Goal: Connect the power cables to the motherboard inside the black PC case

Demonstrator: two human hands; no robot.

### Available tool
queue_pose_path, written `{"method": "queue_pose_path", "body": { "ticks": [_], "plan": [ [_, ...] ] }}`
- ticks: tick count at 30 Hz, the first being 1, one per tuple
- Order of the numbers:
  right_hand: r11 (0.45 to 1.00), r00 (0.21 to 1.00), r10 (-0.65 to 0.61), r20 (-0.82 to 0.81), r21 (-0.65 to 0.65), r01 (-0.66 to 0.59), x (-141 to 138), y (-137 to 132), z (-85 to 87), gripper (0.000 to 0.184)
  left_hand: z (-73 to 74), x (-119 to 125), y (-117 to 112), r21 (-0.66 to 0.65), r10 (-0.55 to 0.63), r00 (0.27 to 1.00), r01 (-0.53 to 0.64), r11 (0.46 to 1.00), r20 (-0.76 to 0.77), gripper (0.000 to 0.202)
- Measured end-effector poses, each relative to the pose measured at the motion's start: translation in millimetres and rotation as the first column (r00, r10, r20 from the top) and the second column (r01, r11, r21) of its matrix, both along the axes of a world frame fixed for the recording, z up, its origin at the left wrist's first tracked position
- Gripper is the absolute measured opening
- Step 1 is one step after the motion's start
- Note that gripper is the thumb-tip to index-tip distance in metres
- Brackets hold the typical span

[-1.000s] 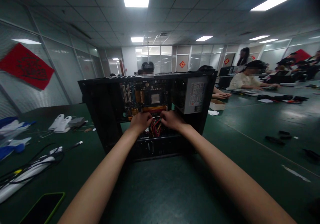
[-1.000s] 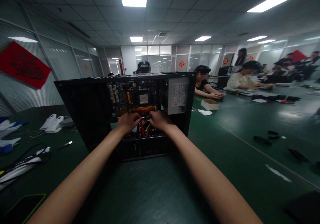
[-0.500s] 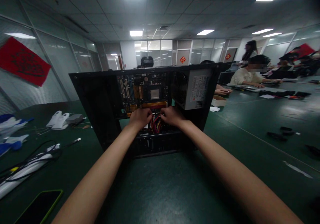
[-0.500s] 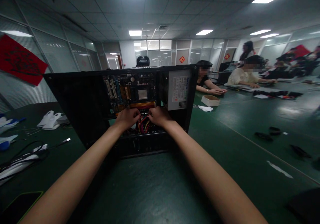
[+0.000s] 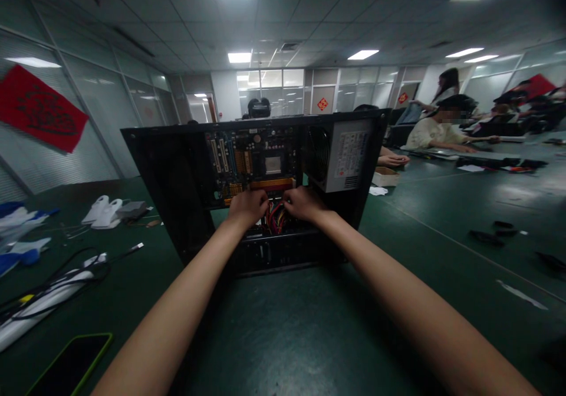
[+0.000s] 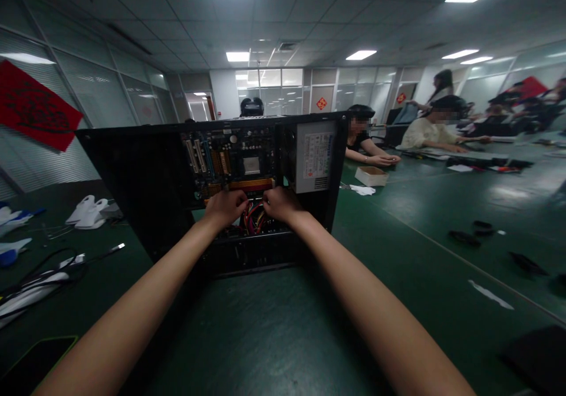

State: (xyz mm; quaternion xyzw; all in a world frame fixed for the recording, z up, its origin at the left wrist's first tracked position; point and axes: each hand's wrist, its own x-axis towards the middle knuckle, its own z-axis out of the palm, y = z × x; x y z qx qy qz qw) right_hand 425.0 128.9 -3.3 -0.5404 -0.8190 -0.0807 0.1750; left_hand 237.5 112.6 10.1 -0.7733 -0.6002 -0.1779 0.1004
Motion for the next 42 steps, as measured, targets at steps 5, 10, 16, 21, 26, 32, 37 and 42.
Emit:
{"method": "queue_pose_path", "body": {
  "ticks": [5, 10, 16, 21, 26, 32, 37, 42],
  "plan": [
    [1.000, 1.000, -0.008, -0.015, 0.003, 0.008, -1.9, -1.5, 0.8, 0.027, 0.9, 0.5, -1.7, -0.012, 0.021, 1.000, -0.021, 1.000, -0.006, 0.027],
    [1.000, 1.000, -0.014, -0.010, -0.018, 0.014, -3.8, -3.5, 1.6, 0.028, -0.4, -2.3, -4.3, -0.013, 0.029, 1.000, -0.029, 0.999, -0.004, 0.026],
    [0.999, 1.000, 0.003, -0.007, -0.042, -0.003, -3.7, -3.3, 1.8, 0.028, -2.4, -7.0, -2.2, -0.027, 0.041, 0.999, -0.041, 0.999, 0.009, 0.026],
    [0.999, 1.000, -0.002, 0.002, -0.036, 0.002, -3.3, -1.4, 2.3, 0.026, -4.2, -6.4, 1.2, -0.088, 0.026, 1.000, -0.028, 0.996, -0.016, 0.026],
    [0.999, 1.000, 0.013, -0.012, -0.049, -0.013, -2.9, -0.2, 2.1, 0.025, -7.5, -7.1, 4.4, -0.116, 0.026, 1.000, -0.027, 0.993, -0.012, 0.029],
    [0.999, 1.000, 0.027, -0.016, -0.030, -0.027, -3.0, -0.2, 1.7, 0.024, -7.4, -3.8, 4.1, -0.138, 0.033, 0.999, -0.034, 0.990, -0.008, 0.033],
    [0.999, 1.000, 0.017, -0.005, -0.030, -0.017, -3.1, -0.8, 2.2, 0.025, -4.9, -0.7, 1.8, -0.156, 0.062, 0.998, -0.061, 0.986, 0.001, 0.034],
    [0.999, 1.000, 0.022, 0.006, -0.034, -0.021, -3.0, -1.2, 3.2, 0.025, -4.1, -0.3, 0.8, -0.142, 0.069, 0.998, -0.069, 0.987, -0.005, 0.036]
  ]
}}
